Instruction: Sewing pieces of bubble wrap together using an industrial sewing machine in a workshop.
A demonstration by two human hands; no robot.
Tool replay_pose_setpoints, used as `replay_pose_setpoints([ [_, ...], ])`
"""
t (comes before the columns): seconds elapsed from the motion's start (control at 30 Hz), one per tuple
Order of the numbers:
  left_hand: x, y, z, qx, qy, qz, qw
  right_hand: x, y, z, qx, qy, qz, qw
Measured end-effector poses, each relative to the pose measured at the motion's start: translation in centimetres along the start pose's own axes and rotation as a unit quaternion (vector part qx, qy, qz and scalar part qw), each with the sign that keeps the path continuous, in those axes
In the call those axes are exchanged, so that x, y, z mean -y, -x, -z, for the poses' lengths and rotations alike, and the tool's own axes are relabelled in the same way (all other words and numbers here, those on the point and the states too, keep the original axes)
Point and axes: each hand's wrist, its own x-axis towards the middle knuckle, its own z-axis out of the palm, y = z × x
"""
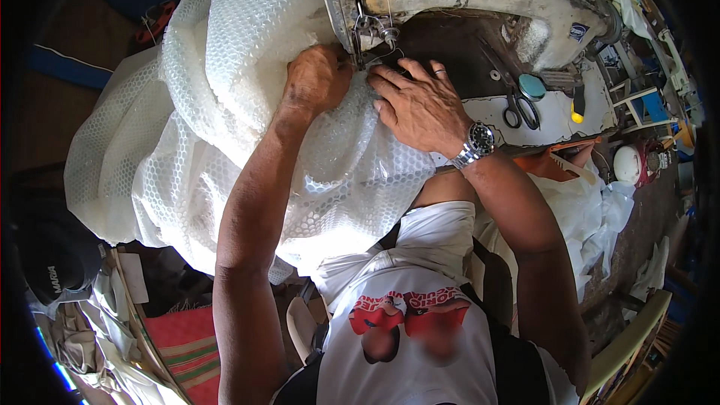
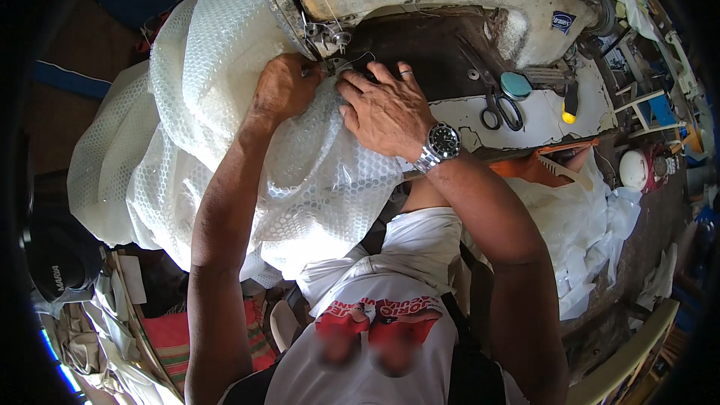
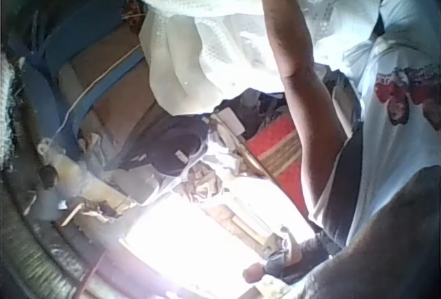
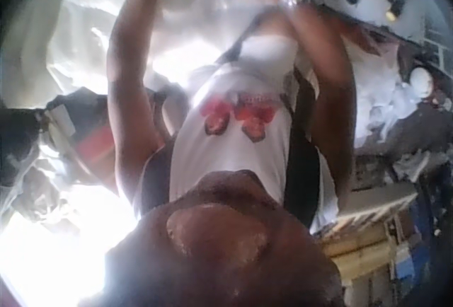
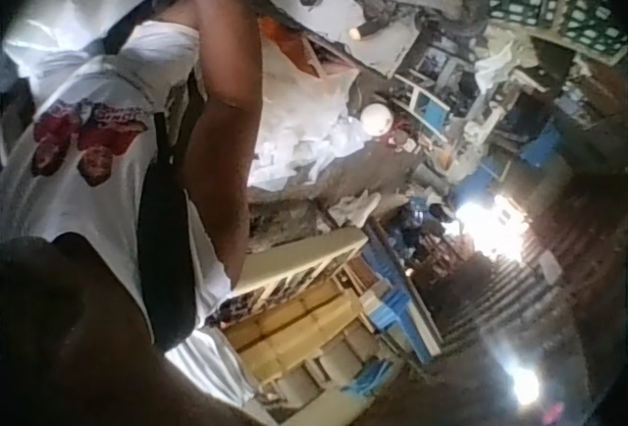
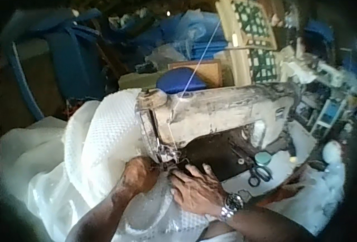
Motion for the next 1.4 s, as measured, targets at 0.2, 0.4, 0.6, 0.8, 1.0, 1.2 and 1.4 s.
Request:
replay_pose_setpoints([
  [0.2, 0.0, -0.5, -0.2, 0.006, 0.007, 0.034, 0.999, -0.4, -0.6, 0.0, 0.016, 0.018, -0.011, 1.000],
  [0.4, 0.6, -0.5, -0.5, -0.032, 0.034, 0.003, 0.999, -0.1, -0.7, -0.8, -0.032, -0.001, -0.027, 0.999],
  [0.6, -0.1, 0.1, 0.5, 0.000, 0.058, -0.020, 0.998, -2.1, 3.3, 5.7, -0.222, -0.109, -0.030, 0.969],
  [0.8, -2.8, 7.9, 3.9, -0.039, -0.025, -0.166, 0.985, -19.4, 8.4, 19.5, -0.445, 0.114, -0.153, 0.875],
  [1.0, -6.0, 15.3, 4.5, -0.023, -0.071, -0.122, 0.990, -35.5, 7.8, 23.9, -0.244, -0.185, -0.406, 0.861],
  [1.2, -2.4, 14.2, 5.0, -0.067, -0.009, -0.014, 0.998, -40.7, 6.9, 20.2, -0.265, -0.407, -0.425, 0.764],
  [1.4, -0.1, 14.2, 4.6, -0.065, -0.022, -0.121, 0.990, -35.5, 10.7, 16.4, -0.412, -0.423, -0.344, 0.730],
])
